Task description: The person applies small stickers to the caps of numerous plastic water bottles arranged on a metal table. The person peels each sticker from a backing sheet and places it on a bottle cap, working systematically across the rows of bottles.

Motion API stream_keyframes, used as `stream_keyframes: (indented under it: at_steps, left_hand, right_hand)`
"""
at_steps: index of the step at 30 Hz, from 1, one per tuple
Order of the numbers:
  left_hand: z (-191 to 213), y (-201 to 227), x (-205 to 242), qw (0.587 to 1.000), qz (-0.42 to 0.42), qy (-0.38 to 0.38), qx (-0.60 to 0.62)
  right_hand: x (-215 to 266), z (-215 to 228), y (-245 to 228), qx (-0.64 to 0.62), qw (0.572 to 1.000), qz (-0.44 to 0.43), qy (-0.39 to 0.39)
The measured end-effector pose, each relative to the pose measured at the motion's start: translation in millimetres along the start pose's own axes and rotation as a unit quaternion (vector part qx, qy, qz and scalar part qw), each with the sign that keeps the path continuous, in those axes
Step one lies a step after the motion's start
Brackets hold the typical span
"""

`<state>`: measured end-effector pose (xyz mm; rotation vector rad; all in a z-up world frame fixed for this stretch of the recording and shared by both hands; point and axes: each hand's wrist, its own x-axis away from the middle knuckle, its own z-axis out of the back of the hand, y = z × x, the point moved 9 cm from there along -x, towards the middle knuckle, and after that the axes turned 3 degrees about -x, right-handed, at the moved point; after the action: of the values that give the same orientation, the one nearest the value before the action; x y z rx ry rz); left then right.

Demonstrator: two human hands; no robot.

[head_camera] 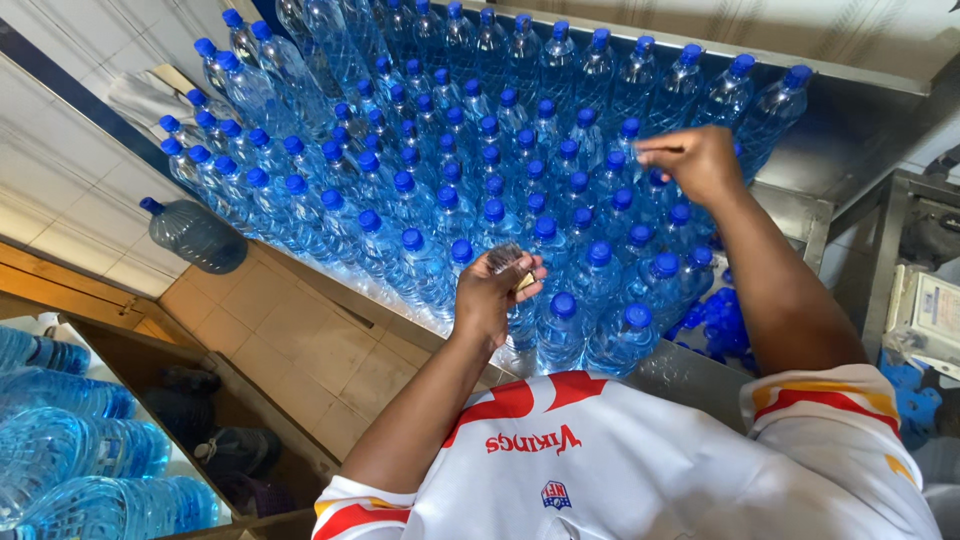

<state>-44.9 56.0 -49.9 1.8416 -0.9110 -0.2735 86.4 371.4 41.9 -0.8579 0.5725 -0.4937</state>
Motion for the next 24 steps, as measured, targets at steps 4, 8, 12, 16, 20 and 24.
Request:
stream_keyframes:
  at_steps: [4, 8, 12, 16, 20, 24]
  left_hand:
    - [-0.2, -2.6, -2.4, 1.000, 0.007, 0.007, 0.001]
    - [2.2, -4.8, -9.4, 1.000, 0.003, 0.015, -0.005]
    - [1.7, -3.6, -11.7, 1.000, -0.001, 0.019, -0.005]
    - [2.7, -16.6, -11.2, 1.000, 0.027, 0.010, 0.006]
    - [5.8, -24.6, -14.5, 0.998, 0.051, -0.002, 0.025]
    - [5.0, -22.5, -15.7, 0.998, 0.060, -0.007, 0.032]
  right_hand:
    - [-8.0, -10.8, 71.2, 0.138, 0.988, -0.053, -0.033]
    - [-4.4, -23.5, 64.9, 0.216, 0.971, -0.017, -0.103]
    - [-20.5, -51.2, 95.9, 0.198, 0.972, -0.004, -0.125]
    - [-29.5, -67.6, 114.8, 0.139, 0.986, 0.037, -0.082]
    - [-32.2, -65.8, 100.2, 0.242, 0.962, 0.106, -0.066]
    - [-32.2, -64.3, 80.0, 0.316, 0.932, 0.158, -0.081]
